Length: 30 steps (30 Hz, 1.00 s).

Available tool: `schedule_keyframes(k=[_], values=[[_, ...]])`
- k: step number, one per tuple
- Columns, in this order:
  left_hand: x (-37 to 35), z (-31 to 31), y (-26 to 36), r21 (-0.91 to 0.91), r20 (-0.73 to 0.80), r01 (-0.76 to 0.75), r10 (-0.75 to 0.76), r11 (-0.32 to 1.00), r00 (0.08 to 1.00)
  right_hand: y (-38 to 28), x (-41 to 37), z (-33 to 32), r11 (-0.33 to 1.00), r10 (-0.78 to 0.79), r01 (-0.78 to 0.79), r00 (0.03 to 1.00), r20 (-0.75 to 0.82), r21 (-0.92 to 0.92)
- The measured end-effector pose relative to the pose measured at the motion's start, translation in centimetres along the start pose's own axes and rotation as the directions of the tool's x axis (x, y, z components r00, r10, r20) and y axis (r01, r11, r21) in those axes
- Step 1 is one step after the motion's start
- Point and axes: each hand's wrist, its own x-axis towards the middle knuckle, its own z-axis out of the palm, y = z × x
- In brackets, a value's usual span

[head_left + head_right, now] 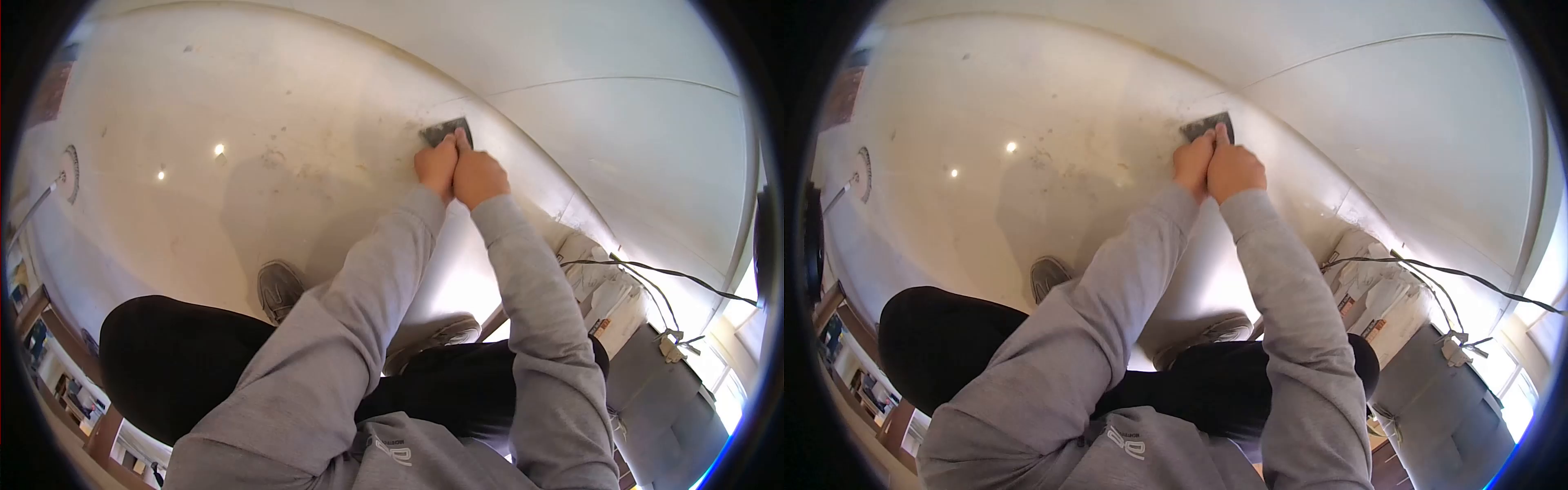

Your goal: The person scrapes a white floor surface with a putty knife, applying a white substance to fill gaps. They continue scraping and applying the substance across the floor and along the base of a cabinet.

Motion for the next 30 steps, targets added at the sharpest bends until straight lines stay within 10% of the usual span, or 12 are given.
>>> schedule_keyframes(k=[3,6,8,12,16,19,23,27,30], values=[[-2.3,-0.7,6.5,-0.492,0.133,0.38,-0.363,0.783,0.922,0.0,1.3,-0.9,0.998,-0.013,0.015,1.0,-0.026,0.056],[-0.9,-0.4,3.4,-0.346,0.041,0.268,-0.271,0.899,0.962,-0.4,0.1,-0.2,0.999,-0.001,0.004,0.997,-0.075,0.045],[-2.2,-0.7,2.3,0.069,-0.104,0.195,-0.187,0.978,0.977,-0.6,-1.1,0.7,0.998,0.059,-0.058,0.998,-0.037,0.027],[-0.6,-0.6,0.8,0.175,0.08,-0.023,0.009,0.984,0.997,0.3,0.7,1.8,0.999,0.045,-0.044,0.999,-0.026,0.032],[-1.5,-0.9,3.1,-0.339,0.076,0.304,-0.296,0.89,0.952,-0.8,0.2,0.5,0.994,0.099,-0.101,0.994,0.037,0.044],[-2.9,-1.2,3.4,-0.13,-0.008,0.265,-0.269,0.955,0.963,-0.7,-0.8,0.9,0.994,0.1,-0.102,0.994,0.041,0.045],[-0.9,-0.9,5.1,-0.457,0.179,0.324,-0.271,0.828,0.946,0.0,1.9,-0.1,0.996,0.051,-0.051,0.999,-0.006,0.068],[-1.4,-0.6,2.2,-0.369,0.076,0.268,-0.259,0.89,0.963,-0.7,-0.9,1.1,0.993,0.092,-0.094,0.995,0.028,0.07],[-0.3,-0.6,1.5,0.154,-0.015,0.082,-0.08,0.985,0.997,-0.2,0.1,1.4,0.992,0.085,-0.084,0.996,-0.012,0.096]])
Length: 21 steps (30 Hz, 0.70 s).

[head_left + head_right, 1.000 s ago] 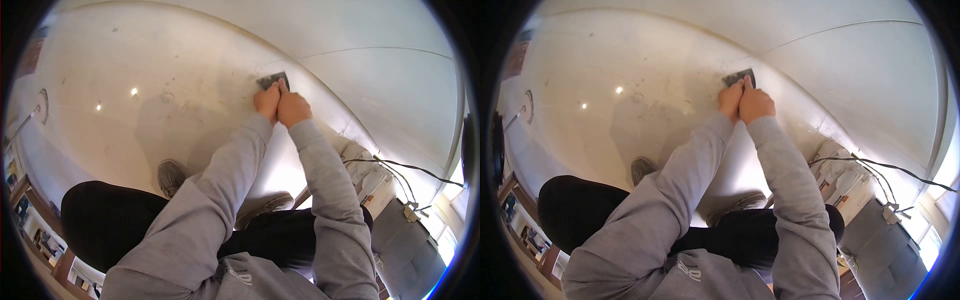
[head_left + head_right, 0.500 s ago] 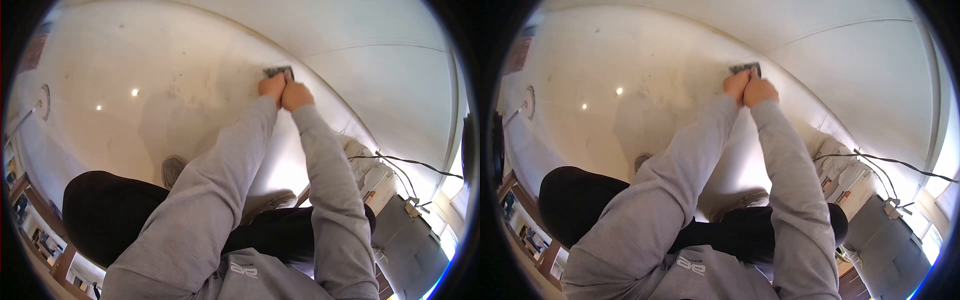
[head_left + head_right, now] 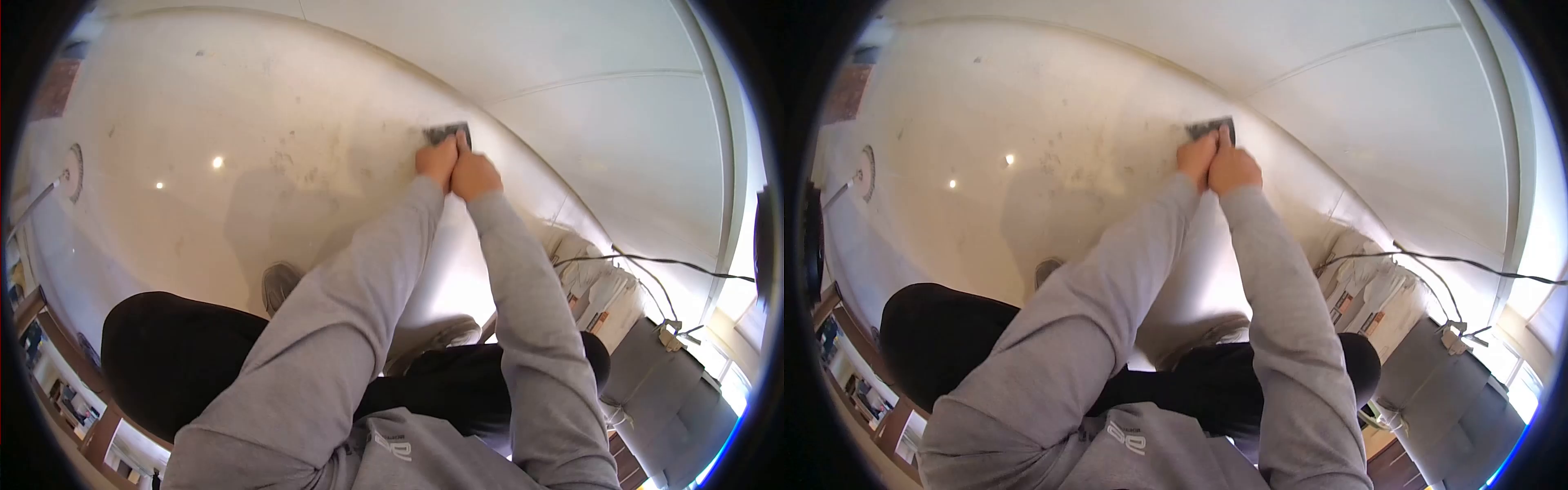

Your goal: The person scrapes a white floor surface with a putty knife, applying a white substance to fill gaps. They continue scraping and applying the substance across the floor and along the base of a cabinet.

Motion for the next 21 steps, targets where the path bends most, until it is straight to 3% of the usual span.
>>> schedule_keyframes(k=[1,3,4,6,8,10,11,13,16,20,21], values=[[0.7,0.2,0.8,-0.407,0.091,0.163,-0.138,0.899,0.986,0.1,1.1,0.0,1.0,-0.009,0.009,1.0,-0.007,-0.01],[0.3,-0.5,3.8,-0.578,0.198,0.289,-0.213,0.763,0.957,0.0,2.5,-0.8,0.999,-0.002,0.004,0.999,-0.036,0.042],[0.3,-0.5,3.9,-0.586,0.188,0.272,-0.199,0.763,0.962,0.5,3.3,-0.4,0.999,-0.048,0.049,0.998,-0.042,0.02],[-1.1,0.2,3.3,-0.746,0.23,0.296,-0.186,0.597,0.955,2.0,3.1,0.1,0.996,-0.078,0.081,0.995,-0.069,0.038],[-4.7,1.4,3.0,-0.732,0.203,0.311,-0.241,0.606,0.949,3.8,0.4,-1.7,0.995,-0.096,0.097,0.994,-0.058,0.014],[-7.3,3.4,1.6,-0.749,0.443,0.502,-0.236,0.432,0.865,6.8,-1.1,-2.0,0.993,-0.116,0.115,0.993,-0.023,-0.021],[-8.2,3.9,1.7,-0.754,0.447,0.508,-0.241,0.417,0.861,9.0,-1.2,-1.7,0.989,-0.145,0.144,0.988,-0.045,-0.024],[-9.4,4.6,2.3,-0.668,0.653,0.673,-0.184,0.318,0.735,11.4,-0.9,-1.0,0.984,-0.175,0.174,0.983,-0.06,-0.028],[-7.7,5.9,2.3,-0.677,0.659,0.657,-0.122,0.331,0.742,11.8,0.5,-0.4,0.99,-0.106,0.092,0.984,-0.141,-0.106],[-5.6,5.4,4.6,-0.758,0.523,0.545,-0.165,0.359,0.836,10.3,4.2,-1.6,0.986,-0.115,0.1,0.988,-0.105,-0.131],[-5.1,4.7,4.9,-0.757,0.524,0.548,-0.17,0.356,0.835,9.4,5.2,-2.1,0.972,-0.193,0.171,0.972,-0.134,-0.161]])
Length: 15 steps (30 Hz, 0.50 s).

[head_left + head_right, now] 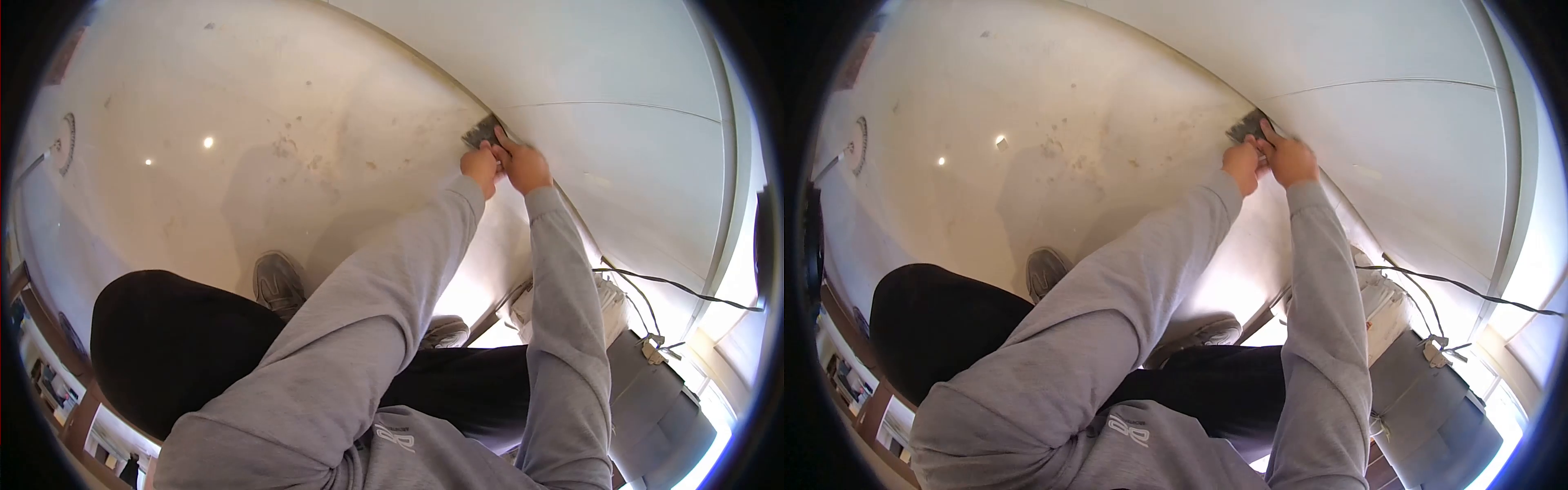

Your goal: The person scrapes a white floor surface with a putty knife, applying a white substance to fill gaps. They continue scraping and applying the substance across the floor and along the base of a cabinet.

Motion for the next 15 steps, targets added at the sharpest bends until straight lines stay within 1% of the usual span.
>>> schedule_keyframes(k=[1,2,3,4,6,7,8,9,10,12,14,15], values=[[0.0,-0.2,1.1,-0.023,-0.008,-0.031,0.031,0.999,0.999,-0.8,0.8,-0.5,0.997,-0.075,0.075,0.996,-0.042,-0.021],[-0.2,-0.4,1.9,-0.044,-0.017,-0.063,0.062,0.997,0.998,-1.7,1.2,-0.8,0.997,-0.075,0.075,0.996,-0.04,-0.019],[-1.5,-0.2,2.9,-0.046,-0.077,-0.114,0.11,0.992,0.991,-3.2,1.4,-1.1,0.994,-0.109,0.109,0.994,-0.01,-0.015],[-1.4,-1.0,3.5,-0.043,-0.074,-0.122,0.118,0.992,0.99,-4.7,1.8,-1.6,0.989,-0.147,0.147,0.989,0.012,-0.01],[-1.1,-2.8,4.9,-0.085,-0.115,-0.238,0.228,0.967,0.967,-7.9,2.2,-2.4,0.986,-0.164,0.164,0.986,0.007,0.015],[-1.1,-3.9,5.5,-0.072,-0.11,-0.242,0.233,0.968,0.966,-9.1,1.9,-2.4,0.984,-0.174,0.173,0.985,0.018,0.04],[-1.2,-4.8,6.1,-0.12,-0.121,-0.311,0.297,0.943,0.947,-10.4,1.4,-2.4,0.985,-0.167,0.167,0.986,0.005,0.05],[-1.2,-5.1,6.7,-0.167,-0.131,-0.383,0.365,0.908,0.922,-11.6,1.2,-2.5,0.973,-0.226,0.227,0.973,-0.041,0.03],[-1.3,-5.2,7.0,-0.153,-0.118,-0.393,0.378,0.907,0.918,-12.5,1.0,-2.8,0.958,-0.285,0.286,0.955,-0.086,0.006],[-1.9,-5.8,7.2,-0.381,-0.15,-0.474,0.453,0.794,0.879,-13.5,-0.3,-3.2,0.959,-0.278,0.282,0.954,-0.109,0.022],[-4.6,-4.7,6.3,-0.379,-0.163,-0.471,0.444,0.796,0.881,-13.4,-2.1,-2.9,0.959,-0.277,0.281,0.955,-0.108,0.023],[-4.8,-4.2,5.2,-0.106,-0.208,-0.541,0.514,0.834,0.832,-12.0,-3.2,-2.7,0.964,-0.237,0.251,0.962,-0.138,0.094]])
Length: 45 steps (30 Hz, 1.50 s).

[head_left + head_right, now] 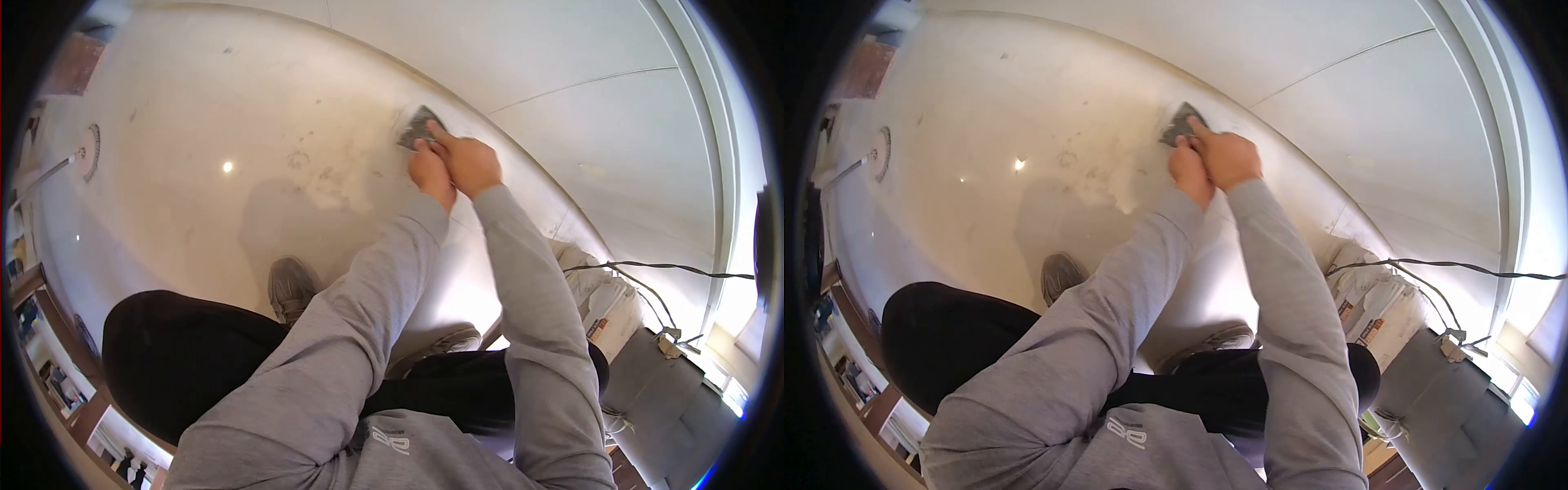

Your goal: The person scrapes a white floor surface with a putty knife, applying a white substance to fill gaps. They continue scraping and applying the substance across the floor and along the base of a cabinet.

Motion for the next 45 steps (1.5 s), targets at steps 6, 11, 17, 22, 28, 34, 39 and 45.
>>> schedule_keyframes(k=[6,11,17,22,28,34,39,45], values=[[-7.0,-0.4,-8.6,0.21,-0.018,0.302,-0.305,0.93,0.952,8.8,-8.4,-1.1,0.998,0.045,-0.046,0.998,0.041,0.035],[-7.8,-3.8,-11.3,0.16,-0.217,0.439,-0.403,0.884,0.889,8.9,-10.5,0.9,0.984,-0.063,0.097,0.974,0.217,-0.149],[-3.0,-5.9,-5.6,0.32,-0.268,0.194,-0.108,0.927,0.957,2.2,-6.0,2.3,0.987,-0.108,0.13,0.974,0.198,-0.099],[-1.6,-4.5,0.6,0.046,-0.223,0.074,-0.061,0.996,0.973,-2.3,-2.1,2.3,0.98,-0.106,0.131,0.98,0.166,-0.15],[-6.5,-4.2,-1.3,0.079,-0.137,0.323,-0.311,0.943,0.941,0.7,-5.6,-1.7,0.984,-0.076,0.119,0.954,0.289,-0.132],[-8.9,-8.3,-3.4,0.081,-0.264,0.415,-0.382,0.906,0.885,0.6,-8.0,2.9,0.964,-0.195,0.249,0.9,0.391,-0.093],[-6.4,-10.7,0.1,0.109,-0.321,0.185,-0.141,0.977,0.936,-4.3,-7.8,5.2,0.98,-0.191,0.2,0.928,0.32,0.005],[-9.3,-17.7,-6.4,0.458,-0.301,0.278,-0.147,0.844,0.942,-3.2,-15.3,8.3,0.995,0.07,-0.094,0.869,0.489,0.024]])
